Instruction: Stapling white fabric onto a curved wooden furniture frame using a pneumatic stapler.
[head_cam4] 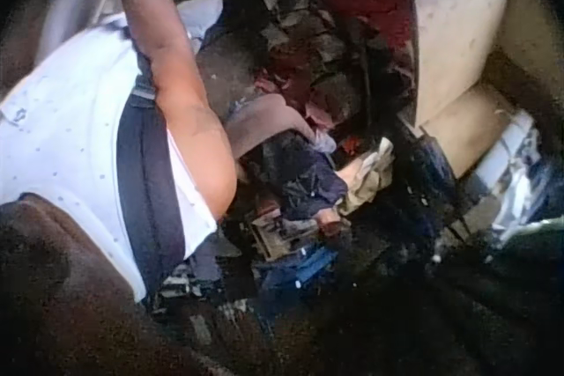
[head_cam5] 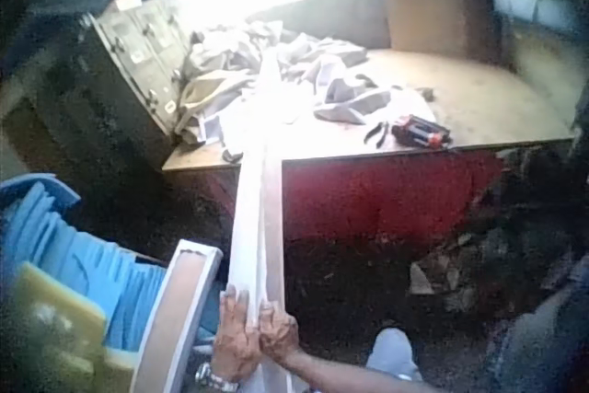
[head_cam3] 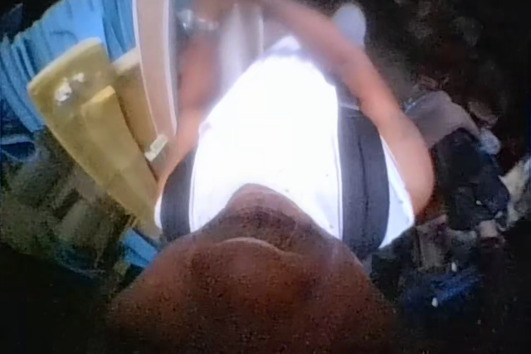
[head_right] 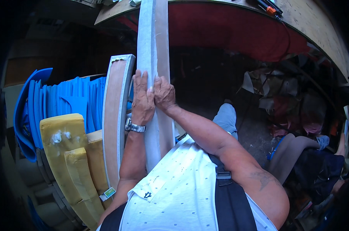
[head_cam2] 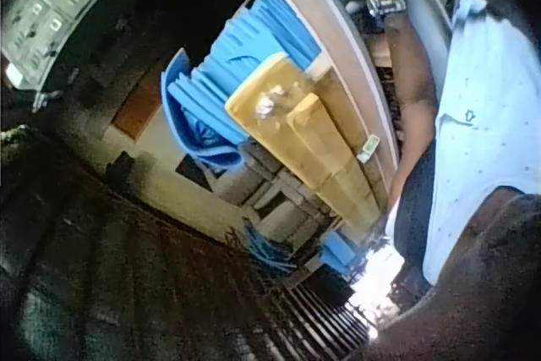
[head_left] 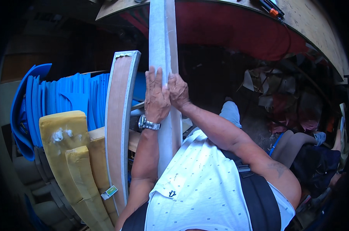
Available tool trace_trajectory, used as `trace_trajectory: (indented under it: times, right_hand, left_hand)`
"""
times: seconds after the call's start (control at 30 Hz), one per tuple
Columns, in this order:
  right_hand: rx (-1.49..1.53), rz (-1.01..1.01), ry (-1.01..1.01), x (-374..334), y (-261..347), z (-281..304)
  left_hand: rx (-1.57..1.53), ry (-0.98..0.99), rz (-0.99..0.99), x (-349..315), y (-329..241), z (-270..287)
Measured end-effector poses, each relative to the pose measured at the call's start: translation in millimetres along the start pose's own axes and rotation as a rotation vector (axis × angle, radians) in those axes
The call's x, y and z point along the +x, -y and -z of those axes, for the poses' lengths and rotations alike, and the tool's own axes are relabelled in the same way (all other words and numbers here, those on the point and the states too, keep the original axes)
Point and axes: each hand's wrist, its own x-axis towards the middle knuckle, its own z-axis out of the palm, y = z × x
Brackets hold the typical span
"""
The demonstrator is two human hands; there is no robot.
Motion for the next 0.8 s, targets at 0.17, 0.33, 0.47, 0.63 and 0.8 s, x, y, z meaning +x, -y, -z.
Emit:
trace_trajectory:
  times: [0.17, 0.33, 0.47, 0.63, 0.8]
  right_hand:
    - [-0.019, -0.06, 0.196, 37.4, -23.8, 48.4]
    - [-0.333, 0.248, 0.599, 176.4, -49.2, 157.7]
    - [-0.975, 0.692, -0.094, 422.4, -76.1, 337.7]
    - [-1.675, 0.021, -0.022, 684.0, -213.9, 593.7]
    - [-1.619, 0.154, 0.15, 755.4, -274.1, 647.7]
  left_hand:
    - [0.156, -0.098, 0.226, 47.3, -47.8, -44.2]
    - [0.335, -0.098, 0.282, 96.3, -77.9, -74.8]
    - [0.426, -0.089, 0.254, 130.7, -99.8, -101.4]
    - [0.425, -0.016, 0.27, 199.5, -112.9, -129.4]
    - [0.432, 0.017, 0.241, 217.1, -133.0, -155.0]
